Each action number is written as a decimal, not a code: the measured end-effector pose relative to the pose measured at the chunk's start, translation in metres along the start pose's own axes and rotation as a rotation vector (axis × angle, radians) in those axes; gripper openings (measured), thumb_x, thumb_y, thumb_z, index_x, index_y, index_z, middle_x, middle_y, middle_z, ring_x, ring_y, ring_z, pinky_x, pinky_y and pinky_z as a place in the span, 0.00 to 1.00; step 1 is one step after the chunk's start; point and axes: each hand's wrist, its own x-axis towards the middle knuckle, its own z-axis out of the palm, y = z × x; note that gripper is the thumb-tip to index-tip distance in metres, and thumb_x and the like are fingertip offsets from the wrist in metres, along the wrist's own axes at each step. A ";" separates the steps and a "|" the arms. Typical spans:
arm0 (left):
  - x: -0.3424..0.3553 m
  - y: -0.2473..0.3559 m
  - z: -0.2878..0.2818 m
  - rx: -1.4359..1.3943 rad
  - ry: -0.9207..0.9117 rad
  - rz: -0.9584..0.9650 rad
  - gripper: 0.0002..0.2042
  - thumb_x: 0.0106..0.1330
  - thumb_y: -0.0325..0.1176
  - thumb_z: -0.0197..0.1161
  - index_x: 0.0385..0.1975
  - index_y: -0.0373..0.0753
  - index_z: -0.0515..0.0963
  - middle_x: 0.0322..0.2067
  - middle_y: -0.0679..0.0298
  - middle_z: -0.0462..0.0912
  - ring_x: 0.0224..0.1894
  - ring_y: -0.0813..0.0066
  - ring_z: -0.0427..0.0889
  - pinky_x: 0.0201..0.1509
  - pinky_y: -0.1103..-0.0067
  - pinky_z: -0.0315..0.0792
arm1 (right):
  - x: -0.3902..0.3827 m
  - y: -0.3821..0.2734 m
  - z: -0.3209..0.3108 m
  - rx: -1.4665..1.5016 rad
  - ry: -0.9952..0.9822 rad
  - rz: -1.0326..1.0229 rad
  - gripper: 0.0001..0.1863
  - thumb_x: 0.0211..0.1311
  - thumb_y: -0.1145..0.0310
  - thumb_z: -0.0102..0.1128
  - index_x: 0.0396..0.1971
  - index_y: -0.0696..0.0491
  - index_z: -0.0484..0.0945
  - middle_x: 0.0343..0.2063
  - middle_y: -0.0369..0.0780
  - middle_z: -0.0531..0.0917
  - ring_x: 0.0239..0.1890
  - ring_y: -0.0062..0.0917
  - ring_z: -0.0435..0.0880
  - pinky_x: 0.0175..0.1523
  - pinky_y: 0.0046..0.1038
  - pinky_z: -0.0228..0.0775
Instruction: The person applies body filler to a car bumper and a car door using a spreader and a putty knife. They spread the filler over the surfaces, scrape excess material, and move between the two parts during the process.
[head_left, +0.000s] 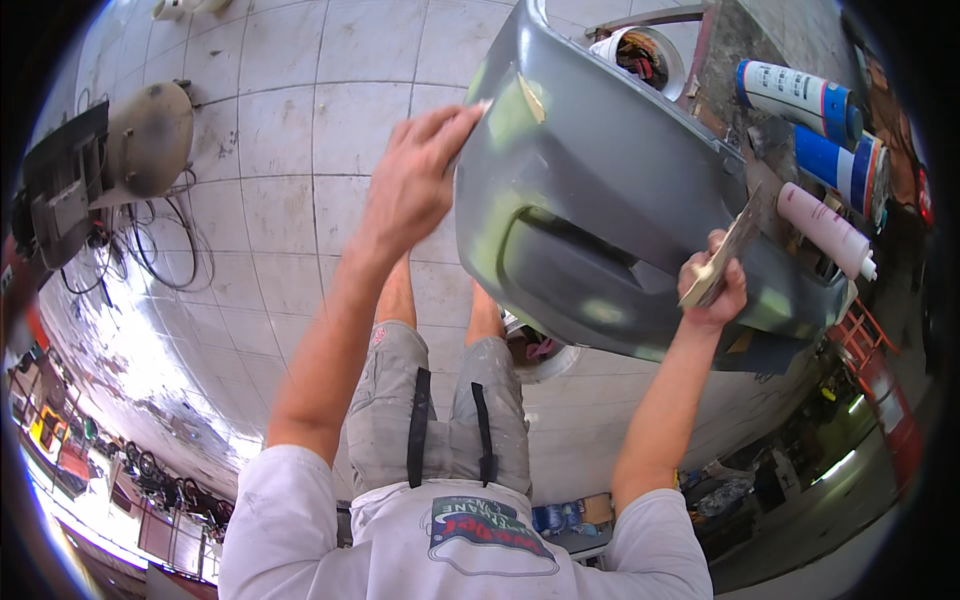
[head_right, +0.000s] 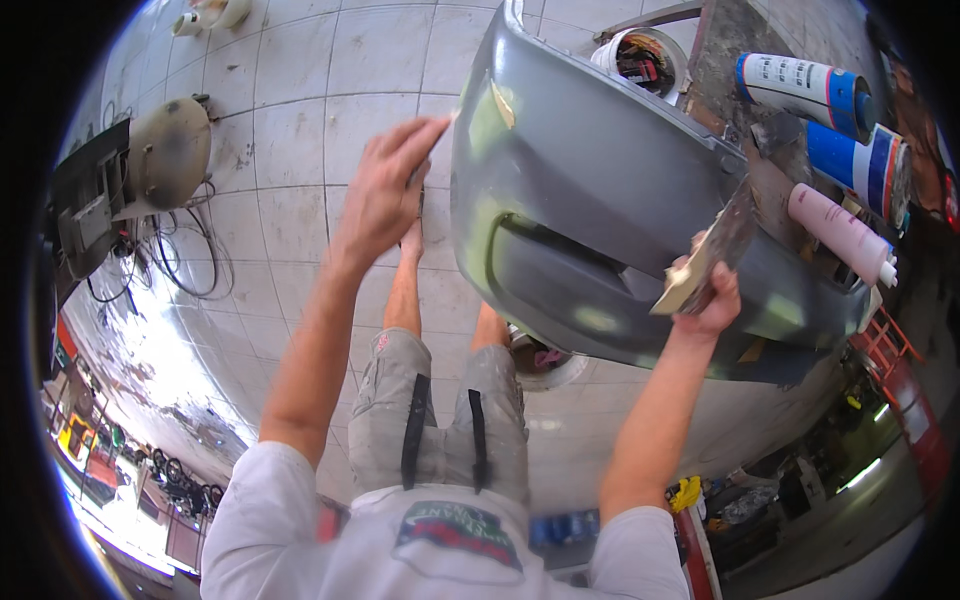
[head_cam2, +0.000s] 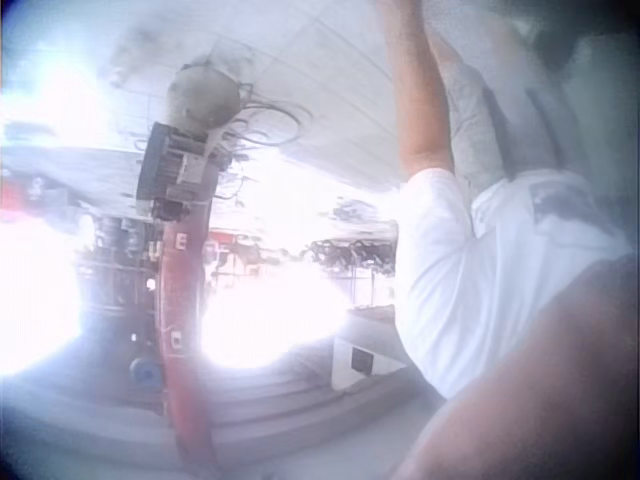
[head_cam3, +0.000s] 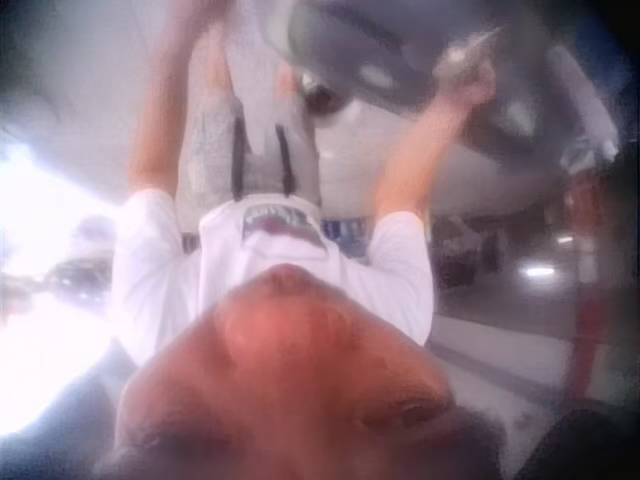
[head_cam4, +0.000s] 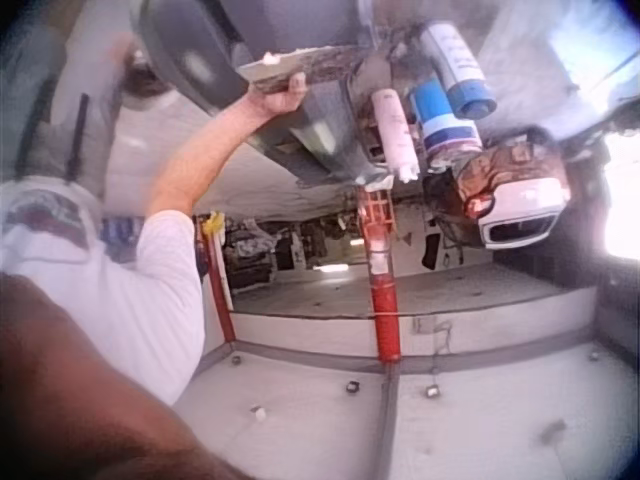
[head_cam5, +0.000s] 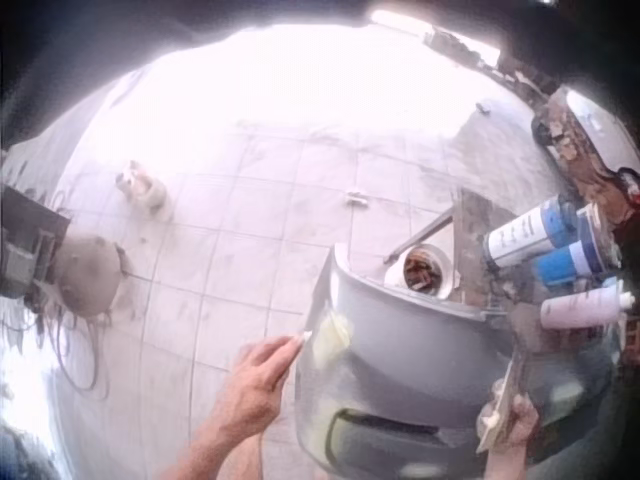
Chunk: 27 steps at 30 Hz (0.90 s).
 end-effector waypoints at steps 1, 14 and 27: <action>0.019 -0.004 0.003 0.013 0.008 0.031 0.26 0.70 0.20 0.58 0.67 0.49 0.77 0.63 0.61 0.78 0.60 0.54 0.77 0.67 0.66 0.74 | 0.008 -0.004 -0.009 -0.014 0.100 -0.005 0.25 0.70 0.65 0.63 0.58 0.64 0.66 0.43 0.42 0.74 0.23 0.29 0.79 0.15 0.29 0.65; 0.042 0.036 0.047 0.289 0.014 0.336 0.20 0.70 0.28 0.59 0.61 0.50 0.82 0.54 0.71 0.84 0.57 0.65 0.78 0.62 0.68 0.71 | 0.021 -0.008 -0.043 -0.002 -0.243 0.061 0.33 0.67 0.66 0.67 0.65 0.66 0.65 0.40 0.47 0.77 0.17 0.26 0.78 0.17 0.24 0.72; -0.051 0.039 -0.007 -0.063 -0.244 0.264 0.25 0.63 0.23 0.66 0.62 0.49 0.82 0.65 0.66 0.78 0.62 0.61 0.77 0.64 0.65 0.74 | -0.009 0.107 0.110 0.407 0.022 0.158 0.26 0.70 0.72 0.57 0.66 0.62 0.69 0.49 0.48 0.84 0.42 0.39 0.89 0.46 0.39 0.87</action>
